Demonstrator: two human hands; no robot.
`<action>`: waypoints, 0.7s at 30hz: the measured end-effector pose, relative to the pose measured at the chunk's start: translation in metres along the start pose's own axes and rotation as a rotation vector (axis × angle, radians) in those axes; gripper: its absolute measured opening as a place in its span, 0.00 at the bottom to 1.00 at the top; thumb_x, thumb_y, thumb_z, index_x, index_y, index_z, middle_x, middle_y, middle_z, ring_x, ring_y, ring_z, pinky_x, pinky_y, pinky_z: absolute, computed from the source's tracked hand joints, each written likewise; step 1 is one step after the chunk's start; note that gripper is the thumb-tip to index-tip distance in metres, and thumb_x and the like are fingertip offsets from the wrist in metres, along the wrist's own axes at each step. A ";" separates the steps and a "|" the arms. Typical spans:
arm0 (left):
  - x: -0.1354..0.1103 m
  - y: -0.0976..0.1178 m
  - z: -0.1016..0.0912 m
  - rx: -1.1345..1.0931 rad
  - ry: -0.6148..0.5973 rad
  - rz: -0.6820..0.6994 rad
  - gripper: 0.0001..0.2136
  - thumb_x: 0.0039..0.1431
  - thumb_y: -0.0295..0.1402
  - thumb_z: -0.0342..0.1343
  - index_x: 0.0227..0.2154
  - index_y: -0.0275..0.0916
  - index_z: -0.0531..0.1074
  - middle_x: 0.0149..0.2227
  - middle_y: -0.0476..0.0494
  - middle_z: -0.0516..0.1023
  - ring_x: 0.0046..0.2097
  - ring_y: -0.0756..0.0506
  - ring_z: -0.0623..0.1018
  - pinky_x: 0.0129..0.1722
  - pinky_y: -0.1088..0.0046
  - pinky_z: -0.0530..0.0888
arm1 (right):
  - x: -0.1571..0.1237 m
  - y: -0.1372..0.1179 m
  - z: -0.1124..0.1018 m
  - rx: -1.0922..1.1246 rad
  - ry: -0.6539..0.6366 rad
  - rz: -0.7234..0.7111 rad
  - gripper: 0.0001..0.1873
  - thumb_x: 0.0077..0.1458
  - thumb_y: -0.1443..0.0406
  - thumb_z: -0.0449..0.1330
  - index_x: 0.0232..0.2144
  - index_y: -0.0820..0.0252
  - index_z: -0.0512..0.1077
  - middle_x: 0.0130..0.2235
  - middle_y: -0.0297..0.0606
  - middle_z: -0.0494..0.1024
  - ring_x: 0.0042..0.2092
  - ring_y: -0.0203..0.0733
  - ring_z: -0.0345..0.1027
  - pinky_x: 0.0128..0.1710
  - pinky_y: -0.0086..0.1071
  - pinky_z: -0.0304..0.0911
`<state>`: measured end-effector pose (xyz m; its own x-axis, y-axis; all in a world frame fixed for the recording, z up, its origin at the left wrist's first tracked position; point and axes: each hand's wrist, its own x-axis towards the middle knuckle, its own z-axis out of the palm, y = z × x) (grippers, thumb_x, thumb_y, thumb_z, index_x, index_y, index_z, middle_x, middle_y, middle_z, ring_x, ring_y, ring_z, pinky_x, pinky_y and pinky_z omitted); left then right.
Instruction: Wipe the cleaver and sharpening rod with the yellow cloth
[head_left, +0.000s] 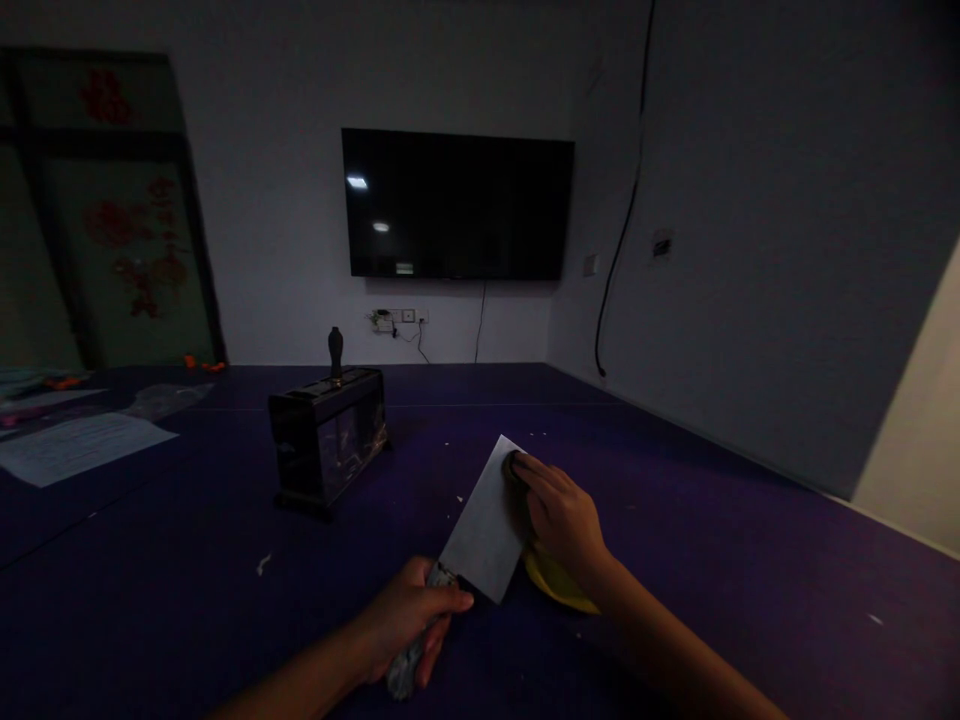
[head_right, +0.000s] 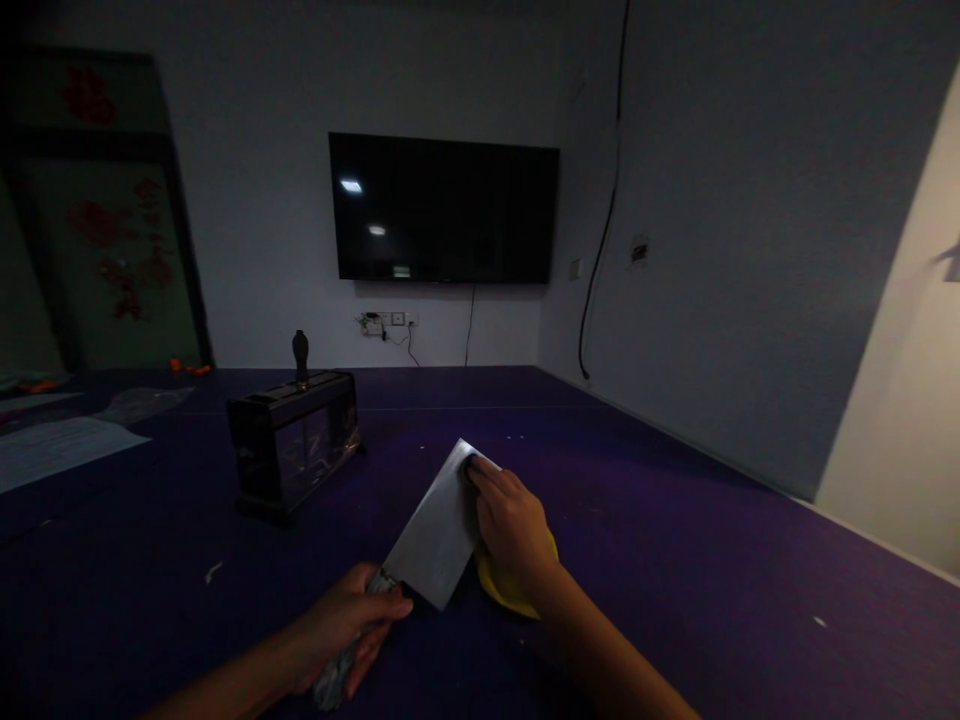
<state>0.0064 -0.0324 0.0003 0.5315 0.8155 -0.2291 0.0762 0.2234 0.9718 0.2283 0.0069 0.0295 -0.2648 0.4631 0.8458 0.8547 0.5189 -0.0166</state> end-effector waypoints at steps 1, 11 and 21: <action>0.000 0.000 0.000 0.008 -0.011 0.000 0.12 0.43 0.40 0.54 0.24 0.38 0.60 0.09 0.60 0.58 0.09 0.53 0.60 0.09 0.81 0.53 | 0.000 0.002 0.000 -0.010 0.010 0.018 0.20 0.53 0.73 0.45 0.45 0.61 0.69 0.49 0.41 0.71 0.46 0.44 0.67 0.44 0.39 0.66; 0.000 0.002 0.002 0.006 -0.020 0.010 0.10 0.42 0.39 0.54 0.22 0.38 0.62 0.09 0.59 0.57 0.08 0.53 0.60 0.08 0.80 0.53 | -0.002 -0.017 0.000 0.091 -0.022 -0.040 0.21 0.52 0.74 0.46 0.45 0.59 0.70 0.49 0.39 0.71 0.46 0.42 0.67 0.46 0.37 0.65; 0.000 0.001 0.001 0.015 0.006 -0.013 0.11 0.43 0.40 0.54 0.25 0.38 0.62 0.09 0.60 0.58 0.09 0.53 0.60 0.09 0.81 0.53 | 0.002 -0.028 -0.004 0.134 -0.068 -0.095 0.21 0.52 0.75 0.45 0.42 0.59 0.71 0.47 0.39 0.73 0.43 0.40 0.68 0.42 0.34 0.67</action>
<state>0.0076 -0.0327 0.0010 0.5249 0.8159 -0.2423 0.0957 0.2263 0.9694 0.2054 -0.0095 0.0332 -0.3749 0.4525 0.8092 0.7584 0.6516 -0.0130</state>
